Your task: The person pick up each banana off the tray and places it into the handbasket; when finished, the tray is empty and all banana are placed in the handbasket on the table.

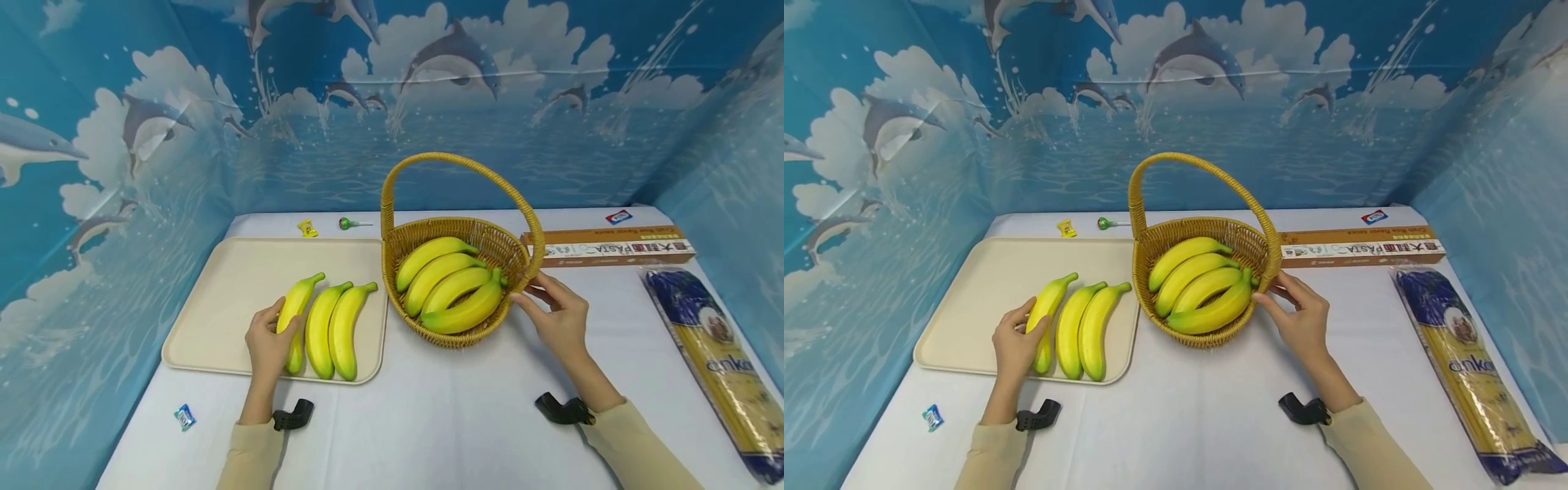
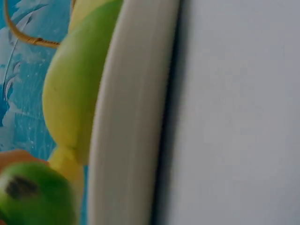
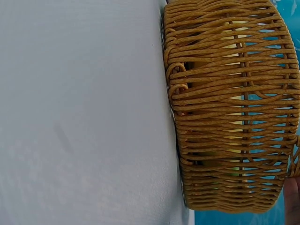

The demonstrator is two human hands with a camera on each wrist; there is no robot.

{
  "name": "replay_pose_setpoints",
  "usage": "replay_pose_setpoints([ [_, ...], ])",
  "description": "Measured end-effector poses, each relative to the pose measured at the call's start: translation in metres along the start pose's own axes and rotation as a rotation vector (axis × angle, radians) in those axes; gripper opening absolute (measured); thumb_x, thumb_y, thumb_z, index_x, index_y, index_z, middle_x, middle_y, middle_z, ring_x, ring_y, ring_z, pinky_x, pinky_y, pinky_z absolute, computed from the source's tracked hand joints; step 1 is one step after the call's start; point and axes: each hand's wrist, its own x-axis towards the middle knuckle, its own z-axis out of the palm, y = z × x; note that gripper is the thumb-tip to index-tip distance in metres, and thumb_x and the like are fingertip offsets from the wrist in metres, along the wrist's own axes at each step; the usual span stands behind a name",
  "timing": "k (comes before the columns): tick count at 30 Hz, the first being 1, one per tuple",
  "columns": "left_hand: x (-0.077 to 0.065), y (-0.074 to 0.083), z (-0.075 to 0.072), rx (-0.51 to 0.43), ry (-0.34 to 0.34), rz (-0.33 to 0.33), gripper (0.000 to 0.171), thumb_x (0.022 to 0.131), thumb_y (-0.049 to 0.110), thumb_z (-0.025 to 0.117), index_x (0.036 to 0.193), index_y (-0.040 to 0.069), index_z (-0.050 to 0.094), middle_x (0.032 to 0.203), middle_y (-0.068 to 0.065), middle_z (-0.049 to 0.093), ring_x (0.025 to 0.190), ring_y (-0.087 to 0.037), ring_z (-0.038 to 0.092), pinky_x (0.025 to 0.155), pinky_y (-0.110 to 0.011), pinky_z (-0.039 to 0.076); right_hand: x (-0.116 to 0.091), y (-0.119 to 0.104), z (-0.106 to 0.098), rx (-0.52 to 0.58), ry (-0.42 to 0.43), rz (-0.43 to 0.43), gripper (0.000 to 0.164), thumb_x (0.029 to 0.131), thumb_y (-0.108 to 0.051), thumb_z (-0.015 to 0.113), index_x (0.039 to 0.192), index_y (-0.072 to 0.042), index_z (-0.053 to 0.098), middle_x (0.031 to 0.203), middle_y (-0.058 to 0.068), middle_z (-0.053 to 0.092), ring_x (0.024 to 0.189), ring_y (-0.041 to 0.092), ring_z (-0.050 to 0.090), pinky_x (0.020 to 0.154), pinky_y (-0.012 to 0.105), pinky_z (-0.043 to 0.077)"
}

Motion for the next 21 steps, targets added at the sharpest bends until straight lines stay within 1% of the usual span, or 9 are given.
replay_pose_setpoints([
  [2, 0.002, 0.011, -0.004, -0.012, 0.027, 0.013, 0.048, 0.085, 0.010, 0.074, 0.131, 0.005, 0.062, 0.120, -0.018, 0.058, 0.096, -0.028, 0.059, 0.070, -0.012, 0.043, 0.000, 0.003, 0.001, 0.004, 0.000, -0.002, 0.053, 0.065, 0.026, 0.074, 0.116, 0.018, 0.062, 0.113, -0.015, 0.066, 0.099, -0.003, 0.066, 0.083, 0.016, 0.054],
  [4, 0.006, 0.028, -0.006, -0.035, 0.046, 0.063, 0.047, 0.084, 0.008, 0.075, 0.129, 0.005, 0.064, 0.118, -0.018, 0.058, 0.100, -0.027, 0.057, 0.076, -0.019, 0.045, -0.001, 0.010, 0.001, 0.010, 0.006, -0.006, 0.056, 0.064, 0.027, 0.074, 0.117, 0.016, 0.063, 0.113, -0.008, 0.069, 0.099, -0.001, 0.067, 0.083, 0.016, 0.054],
  [6, 0.011, 0.049, -0.006, -0.081, 0.052, 0.142, 0.046, 0.082, 0.007, 0.076, 0.127, 0.005, 0.065, 0.117, -0.018, 0.059, 0.102, -0.028, 0.057, 0.080, -0.028, 0.046, -0.002, 0.019, 0.000, 0.017, 0.017, -0.009, 0.059, 0.063, 0.028, 0.074, 0.118, 0.013, 0.064, 0.111, 0.001, 0.071, 0.098, 0.003, 0.068, 0.082, 0.016, 0.054],
  [9, 0.018, 0.088, 0.004, -0.165, 0.032, 0.295, 0.045, 0.080, 0.006, 0.076, 0.124, 0.004, 0.067, 0.114, -0.018, 0.062, 0.103, -0.028, 0.058, 0.081, -0.036, 0.049, -0.002, 0.027, -0.003, 0.025, 0.026, -0.009, 0.062, 0.061, 0.029, 0.074, 0.120, 0.010, 0.065, 0.110, 0.009, 0.072, 0.098, 0.008, 0.069, 0.082, 0.016, 0.054],
  [12, 0.019, 0.123, 0.025, -0.207, -0.041, 0.438, 0.044, 0.080, 0.006, 0.076, 0.123, 0.004, 0.068, 0.113, -0.017, 0.064, 0.101, -0.030, 0.061, 0.079, -0.038, 0.052, -0.002, 0.023, -0.004, 0.026, 0.023, -0.013, 0.059, 0.063, 0.029, 0.073, 0.119, 0.013, 0.064, 0.112, 0.002, 0.071, 0.099, 0.007, 0.069, 0.082, 0.016, 0.054],
  [14, 0.018, 0.141, 0.045, -0.206, -0.100, 0.517, 0.043, 0.081, 0.009, 0.075, 0.123, 0.003, 0.068, 0.113, -0.018, 0.064, 0.101, -0.031, 0.061, 0.080, -0.040, 0.053, -0.002, 0.016, -0.003, 0.030, 0.019, -0.019, 0.057, 0.063, 0.028, 0.073, 0.117, 0.015, 0.063, 0.112, -0.004, 0.070, 0.099, 0.006, 0.069, 0.082, 0.017, 0.054],
  [15, 0.018, 0.148, 0.055, -0.198, -0.130, 0.540, 0.042, 0.082, 0.010, 0.075, 0.123, 0.004, 0.068, 0.114, -0.017, 0.064, 0.102, -0.031, 0.061, 0.082, -0.042, 0.052, -0.002, 0.014, -0.003, 0.031, 0.017, -0.023, 0.056, 0.064, 0.028, 0.073, 0.117, 0.015, 0.063, 0.112, -0.007, 0.069, 0.099, 0.005, 0.069, 0.082, 0.017, 0.054],
  [18, 0.021, 0.161, 0.087, -0.160, -0.183, 0.569, 0.041, 0.084, 0.014, 0.073, 0.124, 0.006, 0.068, 0.116, -0.016, 0.065, 0.105, -0.032, 0.059, 0.087, -0.046, 0.049, -0.002, 0.013, -0.001, 0.039, 0.015, -0.028, 0.056, 0.064, 0.028, 0.073, 0.118, 0.014, 0.064, 0.112, -0.010, 0.068, 0.099, 0.005, 0.068, 0.082, 0.018, 0.054],
  [21, 0.030, 0.166, 0.115, -0.112, -0.202, 0.556, 0.040, 0.086, 0.016, 0.072, 0.125, 0.008, 0.068, 0.121, -0.013, 0.066, 0.109, -0.031, 0.057, 0.093, -0.047, 0.045, -0.003, 0.023, -0.001, 0.050, 0.015, -0.028, 0.059, 0.063, 0.029, 0.073, 0.119, 0.011, 0.065, 0.112, -0.008, 0.069, 0.099, 0.006, 0.069, 0.082, 0.018, 0.055],
])
